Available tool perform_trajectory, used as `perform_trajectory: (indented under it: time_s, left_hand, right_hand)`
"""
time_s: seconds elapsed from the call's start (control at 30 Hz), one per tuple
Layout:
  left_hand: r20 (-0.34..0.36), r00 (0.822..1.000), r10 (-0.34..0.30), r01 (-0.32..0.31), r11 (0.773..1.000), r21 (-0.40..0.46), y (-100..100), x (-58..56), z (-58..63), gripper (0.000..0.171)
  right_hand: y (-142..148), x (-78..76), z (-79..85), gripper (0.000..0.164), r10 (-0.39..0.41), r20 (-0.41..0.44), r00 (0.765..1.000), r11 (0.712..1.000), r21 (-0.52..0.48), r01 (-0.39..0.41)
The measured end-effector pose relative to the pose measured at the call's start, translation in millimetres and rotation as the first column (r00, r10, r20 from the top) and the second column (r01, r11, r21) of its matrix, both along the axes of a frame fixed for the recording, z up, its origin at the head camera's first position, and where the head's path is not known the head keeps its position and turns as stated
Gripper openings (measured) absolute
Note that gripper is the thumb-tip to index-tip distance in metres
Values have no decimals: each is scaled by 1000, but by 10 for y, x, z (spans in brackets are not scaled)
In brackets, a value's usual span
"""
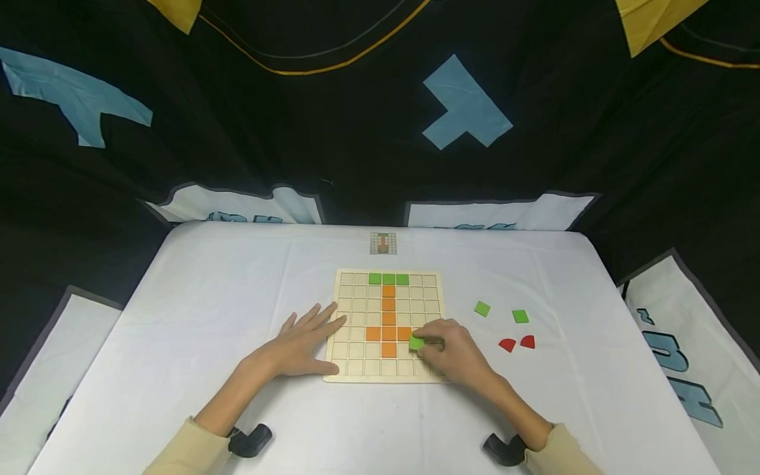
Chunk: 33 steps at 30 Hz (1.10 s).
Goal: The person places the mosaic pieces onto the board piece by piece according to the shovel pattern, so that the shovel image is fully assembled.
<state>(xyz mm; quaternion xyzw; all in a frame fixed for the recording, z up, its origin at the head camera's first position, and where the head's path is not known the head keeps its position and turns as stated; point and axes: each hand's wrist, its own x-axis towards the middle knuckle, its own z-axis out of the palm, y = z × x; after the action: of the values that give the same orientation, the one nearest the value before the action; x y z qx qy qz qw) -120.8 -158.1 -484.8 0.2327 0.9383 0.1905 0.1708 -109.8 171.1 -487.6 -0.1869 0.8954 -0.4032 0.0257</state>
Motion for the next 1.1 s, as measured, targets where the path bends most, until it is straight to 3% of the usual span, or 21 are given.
perform_trajectory:
  time_s: [0.3, 1.1]
  left_hand:
    - [-2, 1000, 0, 0, 1000, -2, 15, 2, 4, 91]
    - [-6, 1000, -4, 4, 1000, 10, -7, 3, -12, 90]
  right_hand:
    - [-146, -4, -129, 27, 23, 34, 999, 999, 25, -24]
    - [-189, -11, -145, 25, 17, 30, 999, 999, 48, -19]
